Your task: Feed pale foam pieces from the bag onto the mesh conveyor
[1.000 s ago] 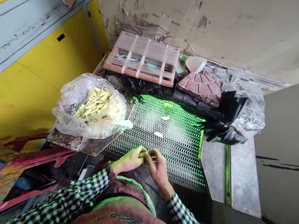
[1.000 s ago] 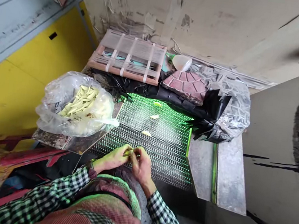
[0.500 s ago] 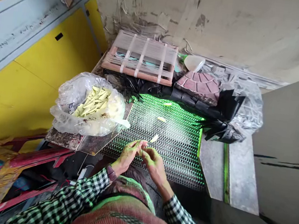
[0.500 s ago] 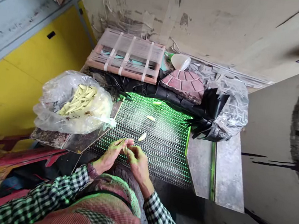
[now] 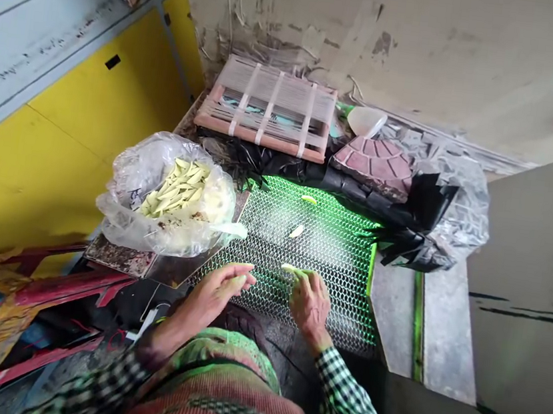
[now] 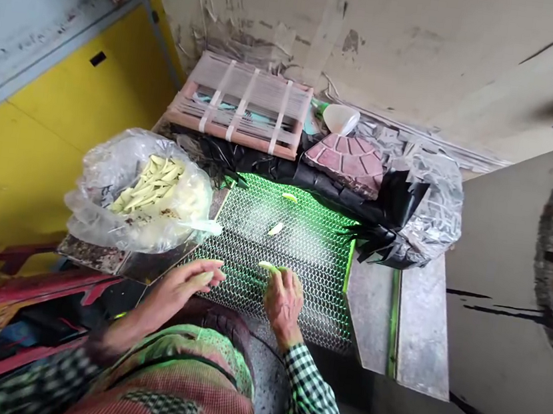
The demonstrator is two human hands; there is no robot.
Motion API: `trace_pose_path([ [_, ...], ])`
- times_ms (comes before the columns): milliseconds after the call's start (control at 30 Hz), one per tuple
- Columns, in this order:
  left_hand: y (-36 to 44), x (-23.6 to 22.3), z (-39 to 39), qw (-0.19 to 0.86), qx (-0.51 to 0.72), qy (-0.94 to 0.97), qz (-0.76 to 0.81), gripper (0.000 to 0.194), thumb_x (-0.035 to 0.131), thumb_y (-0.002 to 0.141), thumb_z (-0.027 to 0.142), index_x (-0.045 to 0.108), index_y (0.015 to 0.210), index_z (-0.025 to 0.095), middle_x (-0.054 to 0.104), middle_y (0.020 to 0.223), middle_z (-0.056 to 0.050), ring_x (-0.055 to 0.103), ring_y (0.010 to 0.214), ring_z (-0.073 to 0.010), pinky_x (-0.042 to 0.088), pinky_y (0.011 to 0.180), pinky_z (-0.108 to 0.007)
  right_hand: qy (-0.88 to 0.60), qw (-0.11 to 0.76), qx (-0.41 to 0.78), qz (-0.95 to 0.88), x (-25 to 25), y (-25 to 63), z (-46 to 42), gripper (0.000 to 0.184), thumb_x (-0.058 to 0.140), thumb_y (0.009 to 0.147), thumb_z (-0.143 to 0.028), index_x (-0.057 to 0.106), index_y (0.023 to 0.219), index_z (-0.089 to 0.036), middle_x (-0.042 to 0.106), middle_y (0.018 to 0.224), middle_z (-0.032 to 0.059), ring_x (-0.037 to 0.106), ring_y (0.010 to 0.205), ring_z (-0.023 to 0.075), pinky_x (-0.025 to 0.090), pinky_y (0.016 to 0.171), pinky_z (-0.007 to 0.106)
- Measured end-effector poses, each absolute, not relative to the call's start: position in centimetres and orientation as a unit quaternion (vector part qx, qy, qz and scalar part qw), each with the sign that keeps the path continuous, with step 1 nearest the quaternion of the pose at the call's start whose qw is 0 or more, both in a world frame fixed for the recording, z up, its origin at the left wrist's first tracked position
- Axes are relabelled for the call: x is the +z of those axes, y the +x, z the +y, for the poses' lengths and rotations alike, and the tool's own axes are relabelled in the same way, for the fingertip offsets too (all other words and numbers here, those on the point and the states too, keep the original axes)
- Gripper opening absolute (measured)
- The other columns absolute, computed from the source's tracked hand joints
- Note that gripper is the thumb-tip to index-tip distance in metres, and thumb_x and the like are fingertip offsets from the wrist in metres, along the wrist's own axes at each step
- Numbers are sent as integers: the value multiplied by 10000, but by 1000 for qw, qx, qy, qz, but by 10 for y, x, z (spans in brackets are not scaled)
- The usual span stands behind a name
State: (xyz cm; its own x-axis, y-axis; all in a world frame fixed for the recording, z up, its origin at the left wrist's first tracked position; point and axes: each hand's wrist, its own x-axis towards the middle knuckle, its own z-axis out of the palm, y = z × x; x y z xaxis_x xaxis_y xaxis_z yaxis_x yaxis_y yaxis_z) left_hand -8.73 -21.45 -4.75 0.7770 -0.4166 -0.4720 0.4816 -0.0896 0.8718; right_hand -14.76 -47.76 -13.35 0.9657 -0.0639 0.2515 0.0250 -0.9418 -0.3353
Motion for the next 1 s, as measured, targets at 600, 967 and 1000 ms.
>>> trace_pose_path([
  [600, 79, -78, -96, 146, -66, 976, -145, 859, 695, 902, 530, 353, 1606, 177, 584, 1362, -214, 563, 1208, -397, 449, 1005, -467, -919, 369, -141, -17, -84, -76, -337, 245, 469, 1016, -145, 646, 1159, -234, 653, 1130, 90, 654, 980, 218, 570, 788, 373],
  [967, 101, -96, -73, 330, -132, 915, -189, 703, 654, 945, 366, 407, 1583, 204, 609, 1396, -170, 603, 1242, -324, 481, 1036, -408, -952, 273, -89, -110, -91, 13, -252, 352, 506, 909, -50, 650, 1200, -185, 664, 1220, 113, 560, 1092, 301, 532, 910, 455],
  [1000, 106, -94, -69, 379, -135, 897, -183, 672, 651, 948, 352, 437, 1562, 186, 602, 1427, -169, 587, 1283, -314, 463, 1080, -410, -952, 274, -90, -103, -95, 12, -252, 350, 507, 909, -46, 650, 1198, -184, 665, 1223, 112, 559, 1097, 301, 527, 921, 457],
])
